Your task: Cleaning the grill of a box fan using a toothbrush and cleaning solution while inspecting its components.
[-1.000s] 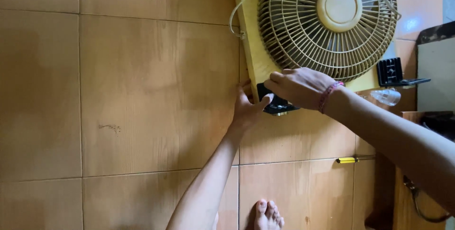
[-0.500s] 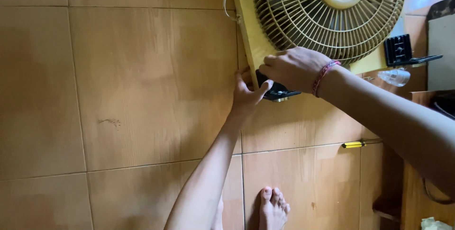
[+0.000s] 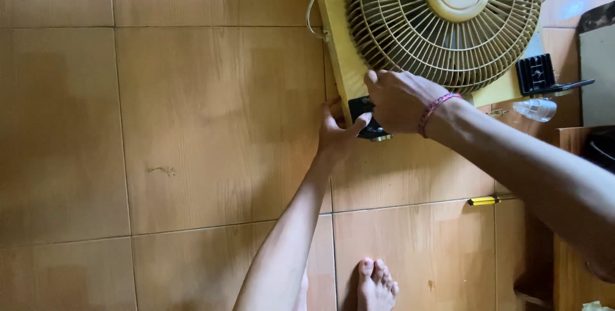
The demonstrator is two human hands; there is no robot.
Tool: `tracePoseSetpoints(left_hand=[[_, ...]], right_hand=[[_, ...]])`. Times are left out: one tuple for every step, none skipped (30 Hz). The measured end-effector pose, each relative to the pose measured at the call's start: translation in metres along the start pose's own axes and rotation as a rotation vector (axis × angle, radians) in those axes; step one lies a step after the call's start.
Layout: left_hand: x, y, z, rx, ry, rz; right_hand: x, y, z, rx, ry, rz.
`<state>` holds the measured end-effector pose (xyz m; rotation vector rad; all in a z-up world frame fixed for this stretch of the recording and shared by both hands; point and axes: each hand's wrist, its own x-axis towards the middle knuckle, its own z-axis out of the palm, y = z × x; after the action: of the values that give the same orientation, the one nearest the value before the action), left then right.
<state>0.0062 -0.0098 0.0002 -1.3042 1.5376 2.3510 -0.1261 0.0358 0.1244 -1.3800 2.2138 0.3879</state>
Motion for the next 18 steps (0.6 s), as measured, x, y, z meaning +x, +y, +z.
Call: tracePoseSetpoints(left_hand=[[-0.003,0.001,0.000,-0.001,0.004,-0.001],[-0.004,0.003,0.000,-0.029,-0.014,0.006],[-0.005,0.005,0.000,-0.057,-0.031,0.013],[-0.003,0.003,0.001,-0.057,-0.029,0.010],[-0.001,0.000,0.002,-0.058,-0.036,0.040],[-0.001,-0.005,0.002,-0.058,-0.043,0.064],[0.001,-0.006,0.002,-0.058,-0.042,0.056],[0.003,-0.009,0.002,-0.073,-0.048,0.076],[0.004,-0.011,0.002,-0.089,-0.054,0.096],[0.001,-0.007,0.001,-0.088,-0.053,0.095],[-0.002,-0.001,0.000,-0.066,-0.057,0.064],[-0.006,0.004,-0.001,-0.046,-0.057,0.029],[-0.004,0.004,0.000,-0.048,-0.052,0.025],[-0.002,0.003,0.001,-0.077,-0.049,0.031],[0.000,0.002,0.003,-0.106,-0.046,0.037],[0.001,0.001,0.003,-0.106,-0.047,0.037],[0.002,0.001,0.003,-0.103,-0.040,0.035],[0.002,-0.001,0.004,-0.101,-0.034,0.031]], right_hand=[[-0.002,0.002,-0.006,0.001,-0.001,-0.004],[-0.003,0.005,-0.013,-0.295,0.001,-0.172],[-0.003,0.007,-0.019,-0.591,0.004,-0.340],[-0.001,0.011,-0.016,-0.590,0.003,-0.343],[0.002,0.014,-0.013,-0.637,0.031,-0.407],[0.004,0.016,-0.008,-0.680,0.057,-0.472],[0.006,0.019,-0.005,-0.675,0.053,-0.476],[0.007,0.021,-0.002,-0.671,0.041,-0.493],[0.008,0.024,0.002,-0.667,0.029,-0.509],[0.007,0.024,0.004,-0.666,0.029,-0.510],[0.006,0.024,0.007,-0.643,0.011,-0.487],[0.005,0.023,0.009,-0.620,-0.010,-0.469],[0.006,0.021,0.009,-0.619,-0.011,-0.475],[0.006,0.019,0.010,-0.593,-0.021,-0.418],[0.006,0.017,0.011,-0.567,-0.030,-0.360],[0.006,0.010,0.010,-0.567,-0.031,-0.359],[0.006,0.004,0.009,-0.461,-0.047,-0.223],[0.005,-0.003,0.008,-0.355,-0.064,-0.089]])
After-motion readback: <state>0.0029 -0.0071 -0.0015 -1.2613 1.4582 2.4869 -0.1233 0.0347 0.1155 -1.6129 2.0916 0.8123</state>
